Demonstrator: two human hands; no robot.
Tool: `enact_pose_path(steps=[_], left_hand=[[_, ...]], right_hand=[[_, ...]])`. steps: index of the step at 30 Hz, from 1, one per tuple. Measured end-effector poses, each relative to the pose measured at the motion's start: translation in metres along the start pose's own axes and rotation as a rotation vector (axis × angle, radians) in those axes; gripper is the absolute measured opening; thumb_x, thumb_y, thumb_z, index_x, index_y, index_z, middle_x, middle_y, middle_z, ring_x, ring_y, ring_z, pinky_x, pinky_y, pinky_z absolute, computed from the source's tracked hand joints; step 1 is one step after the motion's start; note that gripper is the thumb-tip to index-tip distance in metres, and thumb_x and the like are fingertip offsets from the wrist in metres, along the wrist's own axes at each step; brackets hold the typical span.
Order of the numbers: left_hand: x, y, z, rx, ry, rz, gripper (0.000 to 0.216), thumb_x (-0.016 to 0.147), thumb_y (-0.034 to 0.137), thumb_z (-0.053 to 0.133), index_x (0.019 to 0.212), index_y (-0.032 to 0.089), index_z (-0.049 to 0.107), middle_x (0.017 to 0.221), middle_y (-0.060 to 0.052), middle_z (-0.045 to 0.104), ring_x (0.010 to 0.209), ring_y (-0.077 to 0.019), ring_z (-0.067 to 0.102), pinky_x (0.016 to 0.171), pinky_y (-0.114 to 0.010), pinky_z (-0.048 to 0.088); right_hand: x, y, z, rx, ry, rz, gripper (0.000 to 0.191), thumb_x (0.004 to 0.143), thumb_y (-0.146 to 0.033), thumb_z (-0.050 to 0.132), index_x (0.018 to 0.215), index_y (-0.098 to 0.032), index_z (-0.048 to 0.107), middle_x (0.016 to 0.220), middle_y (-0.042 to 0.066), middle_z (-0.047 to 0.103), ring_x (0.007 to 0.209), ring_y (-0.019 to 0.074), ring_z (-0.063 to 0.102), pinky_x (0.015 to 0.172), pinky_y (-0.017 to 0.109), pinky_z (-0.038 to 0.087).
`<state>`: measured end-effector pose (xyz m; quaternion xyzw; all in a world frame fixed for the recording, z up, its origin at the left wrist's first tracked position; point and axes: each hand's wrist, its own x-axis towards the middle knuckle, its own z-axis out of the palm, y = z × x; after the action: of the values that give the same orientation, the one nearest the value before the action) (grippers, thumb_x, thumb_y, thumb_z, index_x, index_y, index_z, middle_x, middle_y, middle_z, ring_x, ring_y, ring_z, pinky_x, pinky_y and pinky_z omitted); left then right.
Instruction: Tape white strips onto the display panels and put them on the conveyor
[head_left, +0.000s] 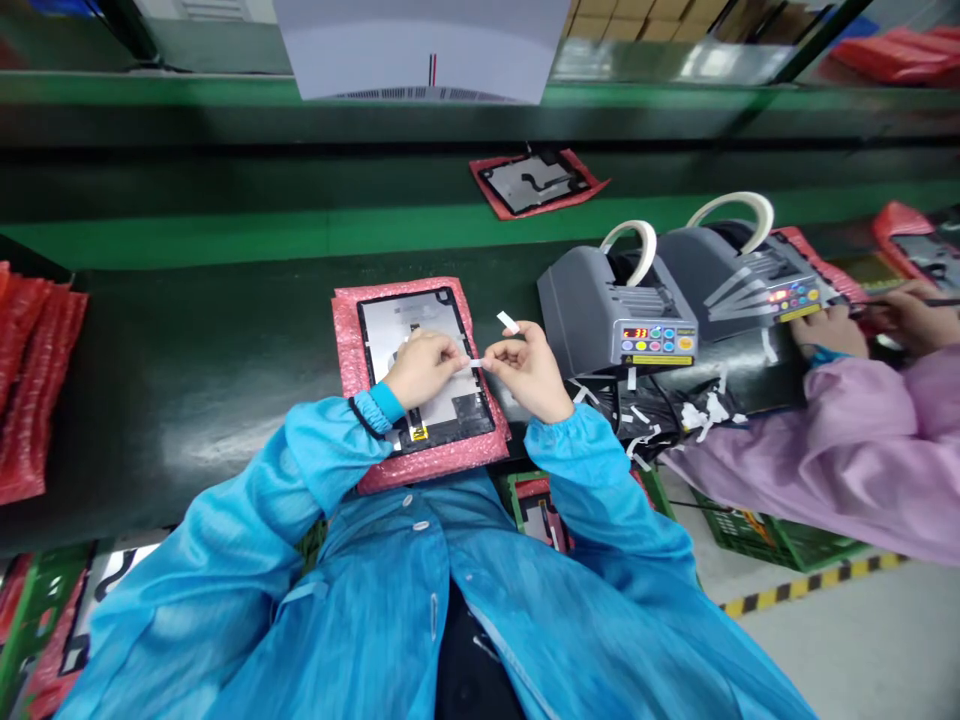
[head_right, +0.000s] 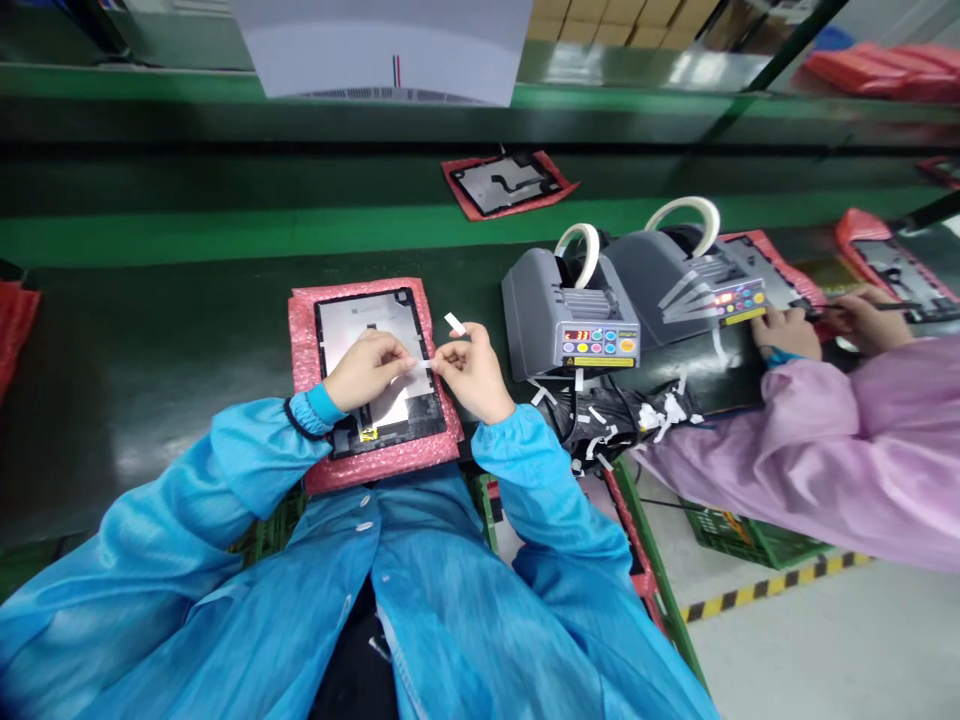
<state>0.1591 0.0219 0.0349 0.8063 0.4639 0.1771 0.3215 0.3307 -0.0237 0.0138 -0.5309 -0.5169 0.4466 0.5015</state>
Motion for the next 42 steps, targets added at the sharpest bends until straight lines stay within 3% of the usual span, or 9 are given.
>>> enact_pose_path(steps=[6,23,28,31,34,38,42], left_hand=[[0.011,0.002,0.010,0.204,0.054,-0.128,0.019,0.085,0.029,0.060,0.071,0.017,0.067,0.095,-0.010,0.060,0.109,-0.0311,0.045,0.090,-0.044,0.038],[0.012,-0.003,0.020,0.267,0.035,-0.130,0.019,0.083,0.030,0.060,0.070,0.017,0.068,0.095,-0.011,0.059,0.110,-0.0332,0.043,0.090,-0.048,0.037],[0.012,-0.003,0.016,0.271,0.074,-0.143,0.013,0.076,0.027,0.067,0.069,0.017,0.064,0.097,-0.012,0.058,0.110,-0.0347,0.043,0.089,-0.047,0.037],[0.014,-0.008,0.009,0.197,0.145,-0.152,0.010,0.075,0.027,0.068,0.080,0.018,0.065,0.098,-0.010,0.058,0.109,-0.0319,0.044,0.089,-0.045,0.037],[0.019,-0.013,0.000,0.082,0.175,-0.070,0.012,0.083,0.031,0.062,0.086,0.021,0.066,0.092,-0.005,0.059,0.102,-0.0262,0.047,0.091,-0.042,0.035],[0.023,-0.012,-0.010,0.015,0.102,0.046,0.018,0.086,0.035,0.059,0.083,0.020,0.067,0.089,-0.003,0.060,0.098,-0.0223,0.048,0.092,-0.038,0.034],[0.024,-0.011,-0.010,0.028,0.040,0.016,0.016,0.085,0.031,0.060,0.078,0.018,0.066,0.087,-0.004,0.061,0.097,-0.0217,0.048,0.090,-0.037,0.034]], right_hand=[[0.024,0.016,0.000,-0.145,0.003,0.078,0.048,0.064,-0.021,0.067,0.093,-0.025,0.029,0.063,-0.009,0.059,0.059,0.0129,0.060,0.065,0.029,0.048],[0.031,0.015,-0.002,-0.273,-0.076,0.229,0.045,0.063,-0.015,0.066,0.089,-0.024,0.030,0.058,-0.011,0.057,0.057,0.0130,0.058,0.062,0.026,0.042],[0.033,0.026,-0.010,-0.246,-0.057,0.294,0.055,0.058,-0.028,0.077,0.089,-0.024,0.032,0.053,-0.014,0.047,0.049,0.0094,0.044,0.053,0.022,0.033],[0.030,0.020,-0.018,-0.190,-0.091,0.235,0.049,0.065,-0.047,0.074,0.090,-0.023,0.039,0.056,-0.011,0.042,0.050,0.0088,0.038,0.052,0.022,0.030],[0.025,0.002,-0.020,-0.194,-0.227,0.096,0.039,0.080,-0.058,0.056,0.088,-0.021,0.048,0.063,-0.006,0.043,0.057,0.0100,0.039,0.056,0.024,0.033],[0.023,-0.018,-0.016,-0.308,-0.354,-0.060,0.039,0.087,-0.057,0.048,0.081,-0.018,0.053,0.070,-0.002,0.049,0.067,0.0123,0.045,0.066,0.027,0.038],[0.026,-0.018,-0.015,-0.396,-0.344,-0.044,0.038,0.087,-0.054,0.048,0.077,-0.018,0.056,0.072,0.001,0.055,0.073,0.0153,0.052,0.071,0.029,0.041]])
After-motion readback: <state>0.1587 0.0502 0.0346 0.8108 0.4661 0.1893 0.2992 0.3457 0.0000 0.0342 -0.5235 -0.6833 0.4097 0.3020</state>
